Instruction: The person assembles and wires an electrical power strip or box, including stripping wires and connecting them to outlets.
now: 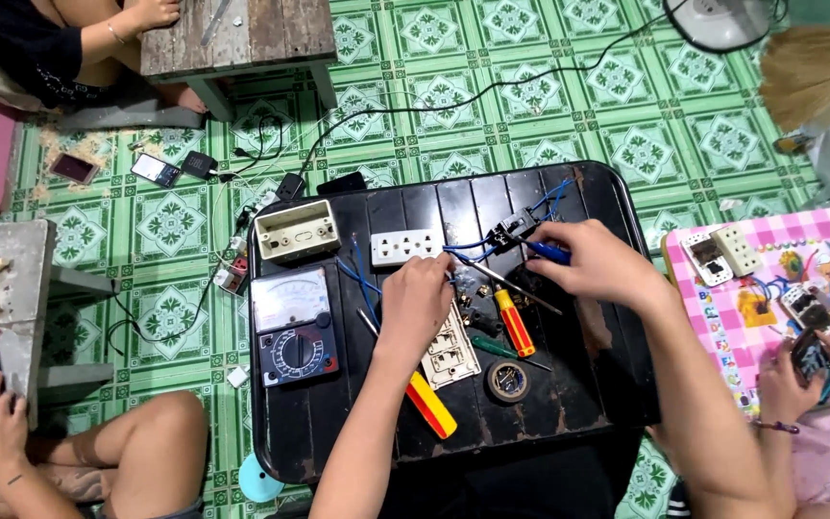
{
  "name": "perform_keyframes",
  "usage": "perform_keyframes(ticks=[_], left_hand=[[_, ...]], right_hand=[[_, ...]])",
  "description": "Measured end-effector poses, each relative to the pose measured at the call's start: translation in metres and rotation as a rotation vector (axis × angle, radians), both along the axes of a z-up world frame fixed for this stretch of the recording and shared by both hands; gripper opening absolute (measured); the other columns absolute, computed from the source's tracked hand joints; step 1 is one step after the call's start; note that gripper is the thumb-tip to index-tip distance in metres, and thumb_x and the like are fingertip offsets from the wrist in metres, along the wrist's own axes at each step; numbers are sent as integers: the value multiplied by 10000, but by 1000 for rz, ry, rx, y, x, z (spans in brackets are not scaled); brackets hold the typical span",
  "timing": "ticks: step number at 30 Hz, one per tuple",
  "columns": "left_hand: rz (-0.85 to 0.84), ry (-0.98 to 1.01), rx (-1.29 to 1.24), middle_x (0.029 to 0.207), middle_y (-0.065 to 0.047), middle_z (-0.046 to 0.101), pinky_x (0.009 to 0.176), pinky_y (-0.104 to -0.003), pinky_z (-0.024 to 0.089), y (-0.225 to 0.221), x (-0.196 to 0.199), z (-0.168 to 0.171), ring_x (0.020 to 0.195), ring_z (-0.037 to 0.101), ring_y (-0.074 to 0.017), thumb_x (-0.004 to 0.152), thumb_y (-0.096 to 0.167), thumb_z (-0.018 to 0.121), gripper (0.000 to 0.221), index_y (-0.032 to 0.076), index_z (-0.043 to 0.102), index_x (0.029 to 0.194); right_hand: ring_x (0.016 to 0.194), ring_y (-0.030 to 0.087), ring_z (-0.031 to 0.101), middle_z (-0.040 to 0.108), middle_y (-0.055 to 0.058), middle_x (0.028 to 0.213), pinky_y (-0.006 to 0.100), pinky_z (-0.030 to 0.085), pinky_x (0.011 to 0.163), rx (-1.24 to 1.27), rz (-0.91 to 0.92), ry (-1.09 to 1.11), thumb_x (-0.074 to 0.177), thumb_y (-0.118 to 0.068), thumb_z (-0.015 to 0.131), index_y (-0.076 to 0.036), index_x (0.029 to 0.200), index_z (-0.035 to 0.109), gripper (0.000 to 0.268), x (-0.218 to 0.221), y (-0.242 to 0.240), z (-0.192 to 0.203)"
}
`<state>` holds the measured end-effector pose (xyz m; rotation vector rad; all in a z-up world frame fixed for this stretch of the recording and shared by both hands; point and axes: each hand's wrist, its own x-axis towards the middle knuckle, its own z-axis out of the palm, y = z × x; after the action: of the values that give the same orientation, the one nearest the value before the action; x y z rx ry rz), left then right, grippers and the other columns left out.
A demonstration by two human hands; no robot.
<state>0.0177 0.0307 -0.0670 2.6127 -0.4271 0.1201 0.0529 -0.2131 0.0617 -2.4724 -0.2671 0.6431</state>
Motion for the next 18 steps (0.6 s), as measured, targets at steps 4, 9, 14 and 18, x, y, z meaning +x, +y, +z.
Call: perform_keyframes(ticks=[4,9,14,18], left_hand=[[20,10,-8,764,-11,695,704,-346,583,-2,-2,14,838,692,-226,851,89,669,156,169,673,984],[45,60,7,754,-9,707,693,-317,580,-3,-2,25,820,695,-210,861,78,692,149,154,694,989],[72,84,-20,771,-10,739,696,-324,589,-2,-2,35,824,712,-205,851,81,735,158,147,707,992],[69,86,-21,783,-12,747,705,-319,590,-2,-1,36,827,716,-206,863,71,731,162,141,711,1008]], right_hand=[[941,459,745,770,243,978,529,607,800,56,-11,-247,840,-93,760,-30,1156,710,327,-12,-15,-31],[1000,341,762,795,144,1009,455,612,894,-61,175,-383,781,-42,800,-116,1206,705,442,-13,-11,-75],[1018,268,756,789,68,1005,428,605,892,-421,365,-416,766,-68,797,-184,1332,623,603,-13,-5,-91],[1014,272,756,789,65,989,436,605,892,-432,384,-413,742,-62,820,-192,1321,615,628,-10,-5,-100]])
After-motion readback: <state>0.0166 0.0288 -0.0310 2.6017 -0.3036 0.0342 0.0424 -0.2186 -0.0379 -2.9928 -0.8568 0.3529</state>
